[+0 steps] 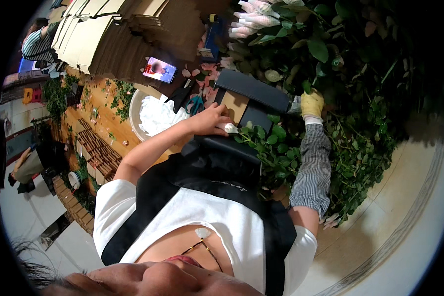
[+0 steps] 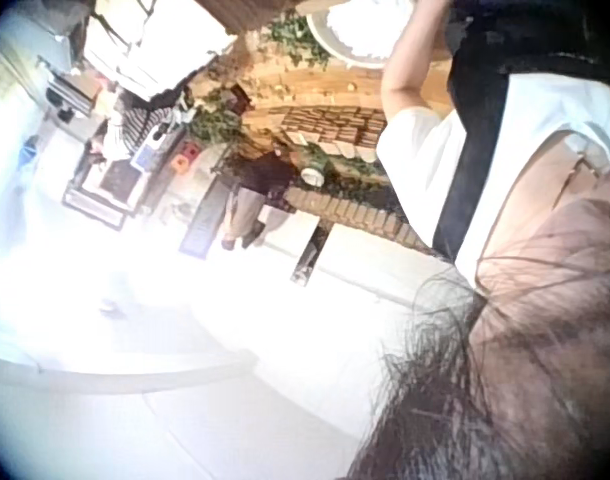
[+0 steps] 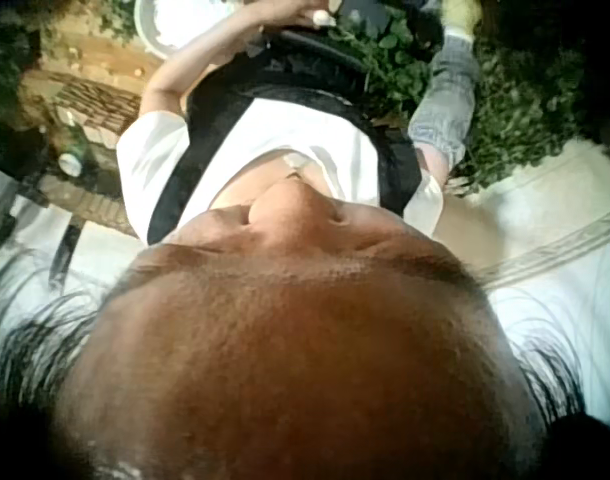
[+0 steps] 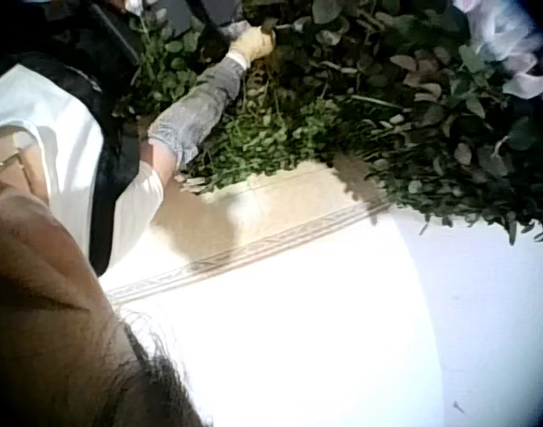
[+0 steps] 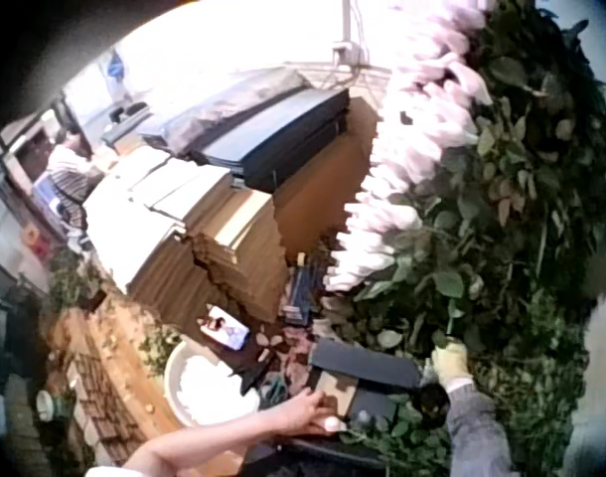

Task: The person picks up roses one at a time from a pile, arranges them together, and wraps the bunch with dark paper and brown paper. They secure the wrap using a tape dispenser.

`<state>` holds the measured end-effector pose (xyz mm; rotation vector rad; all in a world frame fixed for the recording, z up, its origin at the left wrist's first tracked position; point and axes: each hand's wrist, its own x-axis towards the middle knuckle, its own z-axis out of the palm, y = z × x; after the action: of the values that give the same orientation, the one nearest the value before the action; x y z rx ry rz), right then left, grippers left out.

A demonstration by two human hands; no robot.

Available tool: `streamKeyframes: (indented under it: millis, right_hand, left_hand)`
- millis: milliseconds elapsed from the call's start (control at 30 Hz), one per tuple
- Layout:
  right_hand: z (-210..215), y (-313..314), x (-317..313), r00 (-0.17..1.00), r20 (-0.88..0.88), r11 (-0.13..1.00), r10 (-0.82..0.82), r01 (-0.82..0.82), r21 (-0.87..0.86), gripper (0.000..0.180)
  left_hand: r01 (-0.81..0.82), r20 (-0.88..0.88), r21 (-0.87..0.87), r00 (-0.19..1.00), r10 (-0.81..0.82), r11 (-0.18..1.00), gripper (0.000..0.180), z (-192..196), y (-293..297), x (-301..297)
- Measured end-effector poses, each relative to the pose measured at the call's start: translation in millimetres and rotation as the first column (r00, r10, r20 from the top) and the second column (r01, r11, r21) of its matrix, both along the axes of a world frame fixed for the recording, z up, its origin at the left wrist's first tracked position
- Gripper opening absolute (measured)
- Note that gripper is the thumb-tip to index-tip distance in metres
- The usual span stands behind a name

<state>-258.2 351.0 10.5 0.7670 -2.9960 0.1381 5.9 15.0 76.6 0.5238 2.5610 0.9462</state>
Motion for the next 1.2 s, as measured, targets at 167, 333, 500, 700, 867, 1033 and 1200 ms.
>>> streamKeyframes:
  millis: [167,333,500,700,867,1033,1200]
  right_hand:
    - [122,-9,17,0.956,-0.272,0.984,0.112,-0.069,0.162,0.018]
    - [219,35,71,0.87,-0.488,0.995,0.076,-0.097,-0.017,0.024]
    - [247,79,131,0.958,-0.283,0.982,0.049,-0.099,-0.164,0.033]
    - [158,112,209,0.971,0.236,0.996,0.029,-0.008,-0.089,0.029]
    - [112,90,221,0.925,0.378,0.998,0.042,-0.056,0.026,0.023]
    - [120,68,227,0.969,0.235,0.991,0.076,-0.1,0.09,0.017]
    - [101,74,236,0.973,0.226,0.998,-0.04,0.028,0.056,0.021]
  left_hand:
    - [-0.034,-0.061,0.133,0.997,0.042,0.991,0.05,-21,-3,12]
    - [-0.079,-0.047,0.113,0.995,0.084,0.991,0.043,-13,3,10]
    - [-0.065,-0.023,0.233,0.997,0.073,0.97,0.039,-27,-7,9]
    - [-0.116,0.101,0.464,0.992,0.078,0.878,0.032,-37,-12,10]
    - [0.058,-0.108,0.189,0.993,-0.038,0.98,0.021,-16,-12,10]
    - [0.152,-0.517,-0.149,0.83,-0.208,0.977,0.021,22,-8,-2]
    - [0.127,-0.246,0.148,0.965,-0.088,0.981,0.034,-3,-14,5]
